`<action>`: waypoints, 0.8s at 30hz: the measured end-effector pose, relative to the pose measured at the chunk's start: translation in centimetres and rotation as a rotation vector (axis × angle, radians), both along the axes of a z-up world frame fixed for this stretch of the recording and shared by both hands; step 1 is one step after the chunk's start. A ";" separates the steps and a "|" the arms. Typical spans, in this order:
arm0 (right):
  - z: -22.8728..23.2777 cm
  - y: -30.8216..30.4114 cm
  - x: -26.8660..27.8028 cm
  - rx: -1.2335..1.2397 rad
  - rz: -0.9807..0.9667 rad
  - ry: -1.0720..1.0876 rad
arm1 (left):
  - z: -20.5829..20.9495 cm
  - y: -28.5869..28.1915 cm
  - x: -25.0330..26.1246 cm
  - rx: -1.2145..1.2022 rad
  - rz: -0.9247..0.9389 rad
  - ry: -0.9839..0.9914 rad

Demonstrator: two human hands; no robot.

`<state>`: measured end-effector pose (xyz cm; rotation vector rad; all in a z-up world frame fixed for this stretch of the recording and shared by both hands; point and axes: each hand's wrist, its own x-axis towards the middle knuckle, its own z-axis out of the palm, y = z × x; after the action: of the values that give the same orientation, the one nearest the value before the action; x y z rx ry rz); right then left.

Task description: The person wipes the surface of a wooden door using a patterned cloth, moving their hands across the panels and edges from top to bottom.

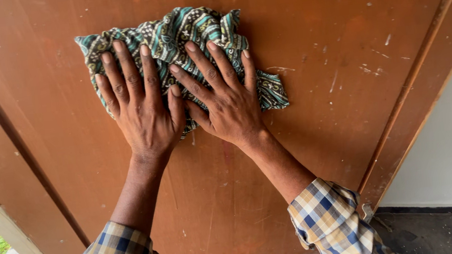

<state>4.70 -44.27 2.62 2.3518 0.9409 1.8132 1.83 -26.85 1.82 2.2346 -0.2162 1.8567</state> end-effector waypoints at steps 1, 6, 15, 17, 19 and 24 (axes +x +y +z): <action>-0.1 -0.9 0.1 0.004 -0.014 -0.003 | 0.2 -0.9 0.1 0.007 -0.002 0.002; -0.2 -5.7 1.2 0.043 -0.032 -0.036 | 1.0 -5.3 0.6 0.066 -0.026 0.014; 0.2 -16.5 2.6 0.132 -0.149 -0.037 | 3.2 -15.5 2.8 0.172 -0.090 -0.007; 0.2 -19.0 2.8 0.162 -0.178 -0.029 | 3.8 -18.1 3.3 0.194 -0.117 -0.030; 0.1 -21.6 3.1 0.197 -0.205 -0.015 | 4.5 -20.8 3.7 0.231 -0.134 -0.020; -0.2 -27.7 3.9 0.298 -0.246 -0.026 | 5.9 -27.3 4.8 0.306 -0.203 0.009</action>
<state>8.56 -71.93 2.43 2.4630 0.3755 1.9908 6.66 -54.14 7.74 2.3060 -0.7421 1.8050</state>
